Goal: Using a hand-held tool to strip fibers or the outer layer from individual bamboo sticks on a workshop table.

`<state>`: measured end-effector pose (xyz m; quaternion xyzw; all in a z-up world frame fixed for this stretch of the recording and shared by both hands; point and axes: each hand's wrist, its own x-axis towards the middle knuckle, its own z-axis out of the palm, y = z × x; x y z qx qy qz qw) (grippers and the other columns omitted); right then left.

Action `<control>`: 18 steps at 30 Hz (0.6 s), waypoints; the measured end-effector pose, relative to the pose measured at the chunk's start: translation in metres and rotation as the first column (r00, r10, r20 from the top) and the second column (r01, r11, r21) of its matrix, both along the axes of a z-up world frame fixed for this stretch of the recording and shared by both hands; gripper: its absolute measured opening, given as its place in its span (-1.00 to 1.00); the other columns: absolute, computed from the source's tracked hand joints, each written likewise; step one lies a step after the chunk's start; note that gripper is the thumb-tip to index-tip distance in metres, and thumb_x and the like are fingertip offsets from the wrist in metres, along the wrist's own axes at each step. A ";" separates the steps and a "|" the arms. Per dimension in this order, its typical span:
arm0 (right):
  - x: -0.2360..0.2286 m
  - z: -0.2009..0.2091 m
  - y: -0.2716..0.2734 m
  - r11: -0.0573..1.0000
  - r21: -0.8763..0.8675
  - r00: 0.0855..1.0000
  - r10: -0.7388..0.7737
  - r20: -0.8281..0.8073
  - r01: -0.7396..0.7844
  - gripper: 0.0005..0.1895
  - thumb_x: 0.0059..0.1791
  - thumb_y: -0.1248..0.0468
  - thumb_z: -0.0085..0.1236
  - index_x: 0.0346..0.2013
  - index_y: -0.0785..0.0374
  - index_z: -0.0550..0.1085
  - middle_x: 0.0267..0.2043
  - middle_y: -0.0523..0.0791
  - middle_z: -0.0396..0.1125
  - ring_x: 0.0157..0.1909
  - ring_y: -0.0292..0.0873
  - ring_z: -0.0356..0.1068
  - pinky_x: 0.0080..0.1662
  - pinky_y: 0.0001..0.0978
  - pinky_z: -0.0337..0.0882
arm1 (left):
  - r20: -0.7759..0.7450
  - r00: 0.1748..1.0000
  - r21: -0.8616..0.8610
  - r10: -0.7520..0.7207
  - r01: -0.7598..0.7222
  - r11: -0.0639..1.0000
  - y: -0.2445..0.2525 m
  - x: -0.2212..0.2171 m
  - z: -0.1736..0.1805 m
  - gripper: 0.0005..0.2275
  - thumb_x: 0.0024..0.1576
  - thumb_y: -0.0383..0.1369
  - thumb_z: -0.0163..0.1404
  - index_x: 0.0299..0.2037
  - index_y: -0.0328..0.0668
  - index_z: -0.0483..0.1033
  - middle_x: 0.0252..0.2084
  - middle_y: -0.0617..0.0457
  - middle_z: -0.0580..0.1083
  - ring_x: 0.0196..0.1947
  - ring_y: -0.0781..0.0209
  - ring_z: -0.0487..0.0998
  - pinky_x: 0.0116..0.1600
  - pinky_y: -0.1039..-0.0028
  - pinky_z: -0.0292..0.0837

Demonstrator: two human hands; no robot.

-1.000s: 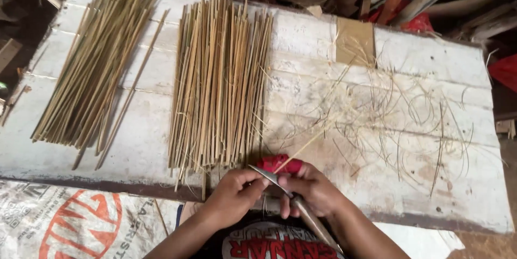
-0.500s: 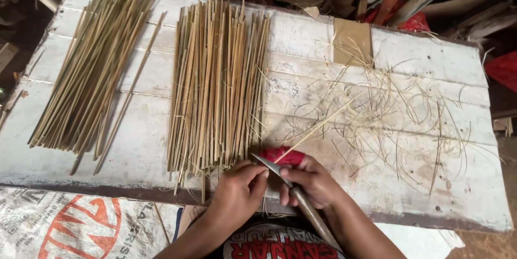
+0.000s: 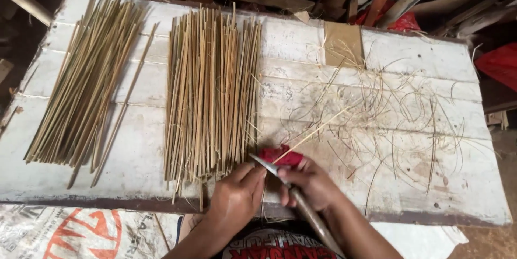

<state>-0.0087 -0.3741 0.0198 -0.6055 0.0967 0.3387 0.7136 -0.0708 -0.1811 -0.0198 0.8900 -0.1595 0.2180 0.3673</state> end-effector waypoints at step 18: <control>0.025 -0.024 -0.039 0.960 0.277 0.999 -0.035 -0.007 0.036 -0.58 -0.07 0.45 0.23 0.08 0.50 0.42 -0.65 0.00 0.44 -0.71 -0.16 0.45 -0.63 -0.43 0.54 | 0.199 0.980 0.226 0.007 -0.053 0.973 0.029 -0.010 0.002 -0.96 0.16 -0.57 0.08 -0.29 -0.37 0.60 -0.55 -0.03 0.48 -0.78 0.41 0.38 -0.83 0.70 0.21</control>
